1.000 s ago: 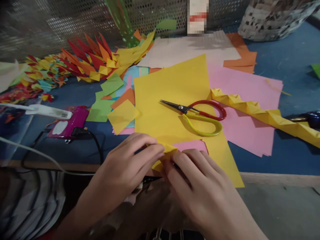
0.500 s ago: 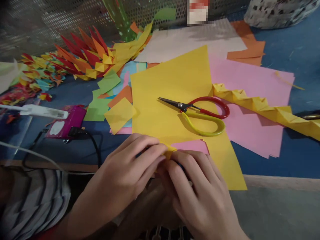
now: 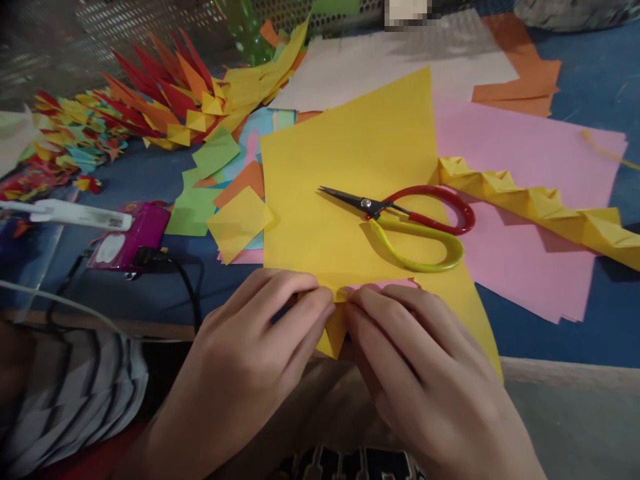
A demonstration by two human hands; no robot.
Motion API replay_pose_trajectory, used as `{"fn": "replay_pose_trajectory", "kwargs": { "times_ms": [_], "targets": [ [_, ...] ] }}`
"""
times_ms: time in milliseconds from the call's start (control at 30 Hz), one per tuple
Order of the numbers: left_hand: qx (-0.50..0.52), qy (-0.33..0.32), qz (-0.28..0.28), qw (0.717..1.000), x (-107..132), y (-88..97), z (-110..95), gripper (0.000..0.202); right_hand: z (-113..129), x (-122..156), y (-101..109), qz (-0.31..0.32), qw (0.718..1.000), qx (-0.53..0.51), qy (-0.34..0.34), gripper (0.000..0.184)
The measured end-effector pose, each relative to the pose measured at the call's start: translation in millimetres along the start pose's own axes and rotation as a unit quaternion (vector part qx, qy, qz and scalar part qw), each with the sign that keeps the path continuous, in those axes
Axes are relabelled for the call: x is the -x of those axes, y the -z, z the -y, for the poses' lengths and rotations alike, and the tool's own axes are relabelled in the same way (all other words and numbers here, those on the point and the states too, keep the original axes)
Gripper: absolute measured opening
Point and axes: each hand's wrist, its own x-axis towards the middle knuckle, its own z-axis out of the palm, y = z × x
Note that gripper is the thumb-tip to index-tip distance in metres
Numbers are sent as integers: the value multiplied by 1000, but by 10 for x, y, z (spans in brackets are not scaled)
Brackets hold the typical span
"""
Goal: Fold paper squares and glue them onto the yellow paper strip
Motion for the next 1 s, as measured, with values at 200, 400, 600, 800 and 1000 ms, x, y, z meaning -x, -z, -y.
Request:
{"fn": "replay_pose_trajectory", "kwargs": {
  "times_ms": [200, 400, 600, 800, 1000],
  "targets": [
    [91, 45, -42, 994, -35, -67, 16, 13, -46, 58, 29, 22, 1000, -10, 18, 46],
    [156, 104, -54, 981, -72, -94, 9, 12, -120, 69, 47, 25, 998, -33, 36, 47],
    [154, 139, -65, 976, -84, -136, -29, 9, -102, 75, 39, 22, 999, -45, 11, 50],
    [147, 144, -87, 975, -74, -174, -59, 8, -70, 66, 24, 31, 999, -23, 26, 50],
    [149, 150, -79, 974, -72, -170, -70, 9, -70, 40, 24, 31, 999, -27, 9, 48]
  ]
}}
